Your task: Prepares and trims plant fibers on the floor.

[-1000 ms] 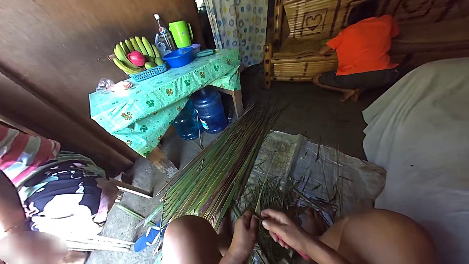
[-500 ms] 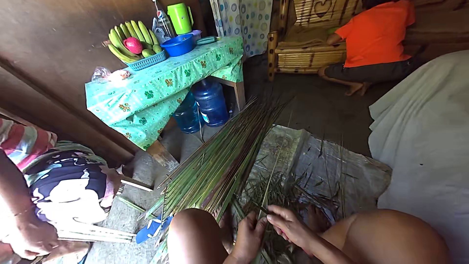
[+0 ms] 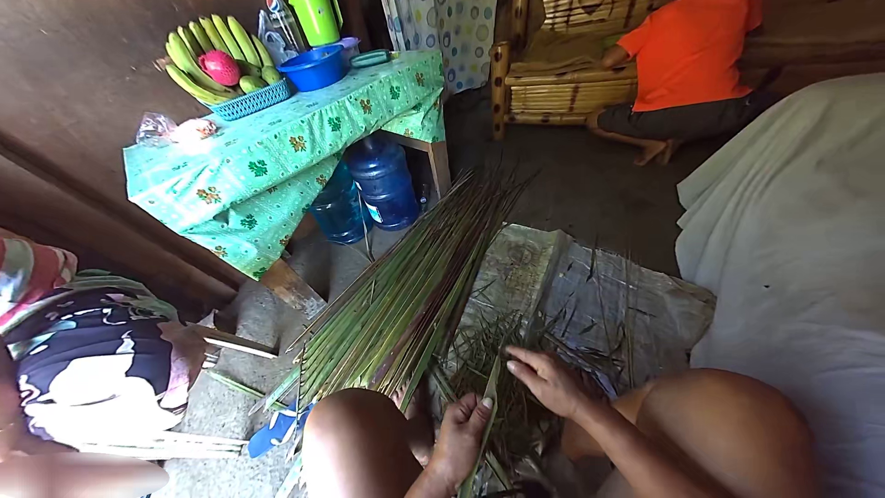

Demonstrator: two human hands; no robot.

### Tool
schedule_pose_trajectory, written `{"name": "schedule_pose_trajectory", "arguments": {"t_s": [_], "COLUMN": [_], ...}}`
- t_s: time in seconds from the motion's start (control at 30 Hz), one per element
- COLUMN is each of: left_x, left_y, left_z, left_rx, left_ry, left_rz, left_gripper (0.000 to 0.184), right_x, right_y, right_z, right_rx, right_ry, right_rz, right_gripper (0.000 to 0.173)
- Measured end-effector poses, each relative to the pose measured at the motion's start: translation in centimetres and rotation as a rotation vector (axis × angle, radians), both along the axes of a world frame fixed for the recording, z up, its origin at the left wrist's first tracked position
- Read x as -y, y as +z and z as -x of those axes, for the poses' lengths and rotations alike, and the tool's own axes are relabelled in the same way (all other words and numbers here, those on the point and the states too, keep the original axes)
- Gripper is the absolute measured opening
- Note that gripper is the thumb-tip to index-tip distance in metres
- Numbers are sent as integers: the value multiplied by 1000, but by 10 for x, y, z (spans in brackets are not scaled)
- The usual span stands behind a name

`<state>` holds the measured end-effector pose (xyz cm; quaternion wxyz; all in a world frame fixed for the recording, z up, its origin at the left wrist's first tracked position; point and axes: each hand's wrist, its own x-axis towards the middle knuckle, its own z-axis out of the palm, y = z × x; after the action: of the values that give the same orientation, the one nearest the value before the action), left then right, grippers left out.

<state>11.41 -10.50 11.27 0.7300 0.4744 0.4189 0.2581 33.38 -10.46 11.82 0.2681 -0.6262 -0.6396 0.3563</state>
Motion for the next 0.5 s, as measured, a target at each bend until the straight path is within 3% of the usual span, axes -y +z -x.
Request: {"name": "schedule_pose_trajectory", "arguments": {"t_s": [0.17, 0.33, 0.5], "left_x": [-3, 1, 2], "left_y": [0, 2, -2], "left_z": [0, 1, 2], "left_rx": [-1, -20, -29], "left_ry": [-30, -59, -63], "left_rz": [11, 5, -20], "left_gripper": [26, 25, 25], "right_x": [-1, -9, -13], "right_y": [1, -1, 0], "right_z": [0, -10, -23], "right_rx": [-1, 147, -108], "right_ry": [-53, -159, -240], "right_rz": [-2, -16, 17], "right_gripper": [45, 44, 37]}}
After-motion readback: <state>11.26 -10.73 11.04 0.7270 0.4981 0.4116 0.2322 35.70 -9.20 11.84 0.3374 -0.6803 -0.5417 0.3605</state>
